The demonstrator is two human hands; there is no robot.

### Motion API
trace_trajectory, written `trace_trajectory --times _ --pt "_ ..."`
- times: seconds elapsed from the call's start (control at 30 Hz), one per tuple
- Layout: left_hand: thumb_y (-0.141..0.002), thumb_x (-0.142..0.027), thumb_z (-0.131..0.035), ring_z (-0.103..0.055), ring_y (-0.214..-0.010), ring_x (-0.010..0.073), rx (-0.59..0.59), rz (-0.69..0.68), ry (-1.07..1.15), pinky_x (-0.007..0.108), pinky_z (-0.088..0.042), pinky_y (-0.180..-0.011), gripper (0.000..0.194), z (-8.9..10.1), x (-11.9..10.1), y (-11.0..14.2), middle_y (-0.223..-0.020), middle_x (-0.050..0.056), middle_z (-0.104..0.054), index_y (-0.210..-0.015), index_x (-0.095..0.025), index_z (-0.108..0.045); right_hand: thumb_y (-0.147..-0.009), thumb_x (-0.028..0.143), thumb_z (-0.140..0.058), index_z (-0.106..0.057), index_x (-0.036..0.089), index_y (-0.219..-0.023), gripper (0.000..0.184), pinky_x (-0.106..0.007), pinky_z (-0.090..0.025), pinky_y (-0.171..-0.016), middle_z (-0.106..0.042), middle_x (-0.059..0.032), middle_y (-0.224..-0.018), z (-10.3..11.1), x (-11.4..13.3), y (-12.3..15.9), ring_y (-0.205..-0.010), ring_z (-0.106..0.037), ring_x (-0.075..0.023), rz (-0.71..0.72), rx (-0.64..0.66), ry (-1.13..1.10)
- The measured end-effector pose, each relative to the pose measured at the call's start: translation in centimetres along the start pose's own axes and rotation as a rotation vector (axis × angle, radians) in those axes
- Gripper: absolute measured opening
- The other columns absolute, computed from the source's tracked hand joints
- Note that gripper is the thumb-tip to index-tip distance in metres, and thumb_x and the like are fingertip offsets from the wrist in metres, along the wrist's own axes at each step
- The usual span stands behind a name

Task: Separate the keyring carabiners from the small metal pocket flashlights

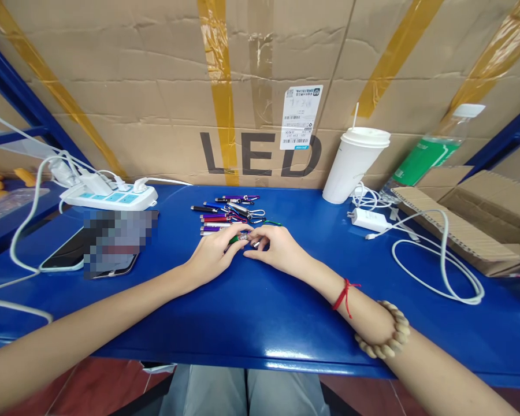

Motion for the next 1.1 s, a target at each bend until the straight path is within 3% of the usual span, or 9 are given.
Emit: trace_trajectory --times 0.2,0.57,0.7,1.0,1.1 --pt "-0.089 -0.026 -0.035 -0.059 -0.09 0.0145 -0.007 0.023 0.007 0.025 -0.044 -0.078 0.021 0.4 -0.16 -0.01 -0.098 0.0 -0.063 -0.102 -0.023 -0.05 -0.07 0.026 -0.062 -0.063 0.017 -0.083 0.016 -0.022 -0.044 -0.054 -0.065 -0.0034 -0.08 0.33 0.52 0.0 -0.067 -0.061 -0.0138 0.024 -0.02 0.004" --pt "-0.089 -0.027 -0.034 -0.061 -0.082 0.0135 -0.008 0.056 0.001 0.023 -0.044 -0.073 0.021 0.43 0.08 -0.06 -0.093 -0.001 -0.063 -0.103 -0.024 -0.05 -0.073 0.034 -0.063 -0.065 0.023 -0.077 0.012 -0.021 -0.037 -0.052 -0.065 0.0012 -0.079 0.75 0.59 0.46 -0.06 -0.057 -0.0103 -0.01 -0.009 0.254" --pt "-0.089 -0.026 -0.034 -0.061 -0.081 0.0134 -0.017 0.044 -0.013 0.023 -0.044 -0.073 0.019 0.45 0.01 -0.03 -0.092 -0.001 -0.063 -0.1 -0.024 -0.05 -0.071 0.04 -0.064 -0.063 0.021 -0.073 0.019 -0.022 -0.039 -0.053 -0.065 0.0006 -0.073 0.66 0.56 0.42 -0.061 -0.057 -0.0115 -0.01 -0.007 0.224" --pt "-0.089 -0.027 -0.034 -0.062 -0.079 0.0143 0.002 0.072 -0.009 0.023 -0.044 -0.068 0.016 0.48 0.07 0.03 -0.089 -0.001 -0.063 -0.099 -0.023 -0.046 -0.07 0.039 -0.066 -0.061 0.018 -0.067 0.022 -0.028 -0.041 -0.073 -0.066 0.001 -0.066 0.47 0.97 0.11 -0.061 -0.06 -0.0123 0.128 -0.027 0.163" --pt "-0.089 -0.027 -0.035 -0.062 -0.079 0.0146 0.003 0.073 0.002 0.024 -0.044 -0.067 0.016 0.41 0.12 0.02 -0.088 -0.001 -0.064 -0.099 -0.023 -0.046 -0.071 0.038 -0.065 -0.061 0.018 -0.067 0.021 -0.027 -0.043 -0.071 -0.066 0.0006 -0.066 0.51 1.12 0.15 -0.061 -0.059 -0.0123 0.145 -0.034 0.146"
Point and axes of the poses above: each hand's wrist, its own y-axis away from the middle knuckle, its own z-axis out of the back of the hand, x = y × z, the point moved 8 cm from there along -y, towards the middle knuckle
